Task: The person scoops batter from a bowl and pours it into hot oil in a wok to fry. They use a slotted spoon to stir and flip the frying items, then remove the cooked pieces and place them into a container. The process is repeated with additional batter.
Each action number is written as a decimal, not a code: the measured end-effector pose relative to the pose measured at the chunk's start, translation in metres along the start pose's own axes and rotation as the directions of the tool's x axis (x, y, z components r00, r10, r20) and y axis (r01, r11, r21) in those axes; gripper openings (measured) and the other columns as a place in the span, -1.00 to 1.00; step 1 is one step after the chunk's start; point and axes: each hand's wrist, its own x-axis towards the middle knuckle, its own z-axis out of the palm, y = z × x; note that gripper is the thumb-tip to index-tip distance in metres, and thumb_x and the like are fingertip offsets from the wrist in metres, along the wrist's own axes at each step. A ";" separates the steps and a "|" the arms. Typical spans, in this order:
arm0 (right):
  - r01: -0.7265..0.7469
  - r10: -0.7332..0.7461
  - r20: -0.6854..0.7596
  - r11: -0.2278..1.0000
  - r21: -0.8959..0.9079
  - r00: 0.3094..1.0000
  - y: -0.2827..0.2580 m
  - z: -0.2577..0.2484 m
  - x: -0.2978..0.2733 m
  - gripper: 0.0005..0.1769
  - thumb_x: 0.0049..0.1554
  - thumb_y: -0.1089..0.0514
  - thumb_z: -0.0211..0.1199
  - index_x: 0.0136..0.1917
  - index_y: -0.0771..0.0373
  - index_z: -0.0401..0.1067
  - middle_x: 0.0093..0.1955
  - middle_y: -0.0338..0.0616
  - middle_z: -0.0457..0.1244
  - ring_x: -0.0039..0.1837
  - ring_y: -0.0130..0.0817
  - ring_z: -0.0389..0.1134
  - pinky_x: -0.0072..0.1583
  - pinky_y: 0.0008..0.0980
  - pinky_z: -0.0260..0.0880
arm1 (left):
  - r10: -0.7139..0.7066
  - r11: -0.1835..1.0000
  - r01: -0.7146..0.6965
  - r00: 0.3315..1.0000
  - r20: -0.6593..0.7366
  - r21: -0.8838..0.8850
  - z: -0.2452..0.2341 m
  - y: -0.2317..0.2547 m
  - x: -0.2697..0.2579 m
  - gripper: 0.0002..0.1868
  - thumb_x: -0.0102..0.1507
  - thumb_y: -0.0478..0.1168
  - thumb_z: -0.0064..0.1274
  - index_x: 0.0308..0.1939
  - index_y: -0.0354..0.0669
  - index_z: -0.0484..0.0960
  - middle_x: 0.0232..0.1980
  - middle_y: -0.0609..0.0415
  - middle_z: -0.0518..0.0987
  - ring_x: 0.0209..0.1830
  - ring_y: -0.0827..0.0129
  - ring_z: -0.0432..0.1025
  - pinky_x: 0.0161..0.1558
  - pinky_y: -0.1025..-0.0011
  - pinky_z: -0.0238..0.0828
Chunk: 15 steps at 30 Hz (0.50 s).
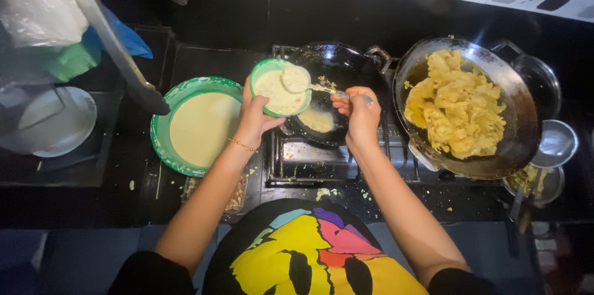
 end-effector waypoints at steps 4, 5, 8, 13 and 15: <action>-0.006 0.006 -0.016 1.000 0.001 1.000 0.003 -0.001 0.004 -0.83 0.22 0.31 -0.06 0.02 0.30 0.34 -0.11 0.15 0.43 -0.16 -0.35 0.43 -0.08 -0.45 0.40 | -0.007 0.998 0.007 1.000 -0.012 -0.056 -0.004 0.000 0.007 -0.20 0.19 -0.19 -0.23 0.53 0.37 -0.03 0.45 -0.04 0.29 0.11 -0.11 0.53 -0.04 0.01 0.64; -0.003 0.003 -0.020 1.000 0.004 1.000 0.005 -0.002 0.006 -0.85 0.23 0.30 -0.05 0.02 0.30 0.34 -0.11 0.14 0.42 -0.16 -0.35 0.43 -0.08 -0.45 0.40 | -0.010 0.998 0.008 1.000 -0.023 -0.063 -0.005 -0.001 0.009 -0.20 0.19 -0.19 -0.23 0.53 0.37 -0.03 0.44 -0.05 0.29 0.11 -0.12 0.53 -0.04 0.00 0.63; -0.012 0.012 -0.050 1.000 0.012 0.999 0.010 -0.008 0.014 -0.85 0.24 0.30 -0.05 0.02 0.30 0.34 -0.11 0.13 0.42 -0.17 -0.37 0.43 -0.09 -0.46 0.40 | -0.023 0.997 0.018 0.997 -0.067 -0.081 -0.011 -0.003 0.016 -0.18 0.19 -0.20 -0.23 0.53 0.37 -0.06 0.44 -0.06 0.30 0.11 -0.17 0.53 -0.01 -0.01 0.63; -0.017 0.016 -0.112 1.000 -0.004 0.994 0.033 -0.017 0.029 -0.86 0.26 0.29 -0.04 0.03 0.27 0.34 -0.12 0.12 0.42 -0.19 -0.39 0.42 -0.13 -0.48 0.36 | 0.003 0.996 -0.012 0.995 -0.101 -0.085 -0.024 -0.004 0.029 -0.17 0.18 -0.20 -0.24 0.54 0.34 -0.07 0.44 -0.08 0.30 0.11 -0.17 0.53 -0.04 0.00 0.64; -0.005 0.000 -0.125 0.999 -0.041 0.992 0.046 -0.020 0.031 -0.86 0.26 0.29 -0.04 0.02 0.27 0.35 -0.13 0.07 0.43 -0.19 -0.41 0.42 -0.13 -0.50 0.35 | 0.003 0.995 -0.013 0.994 -0.109 -0.094 -0.028 -0.005 0.031 -0.16 0.18 -0.20 -0.22 0.54 0.34 -0.08 0.44 -0.09 0.30 0.10 -0.18 0.53 -0.06 0.02 0.65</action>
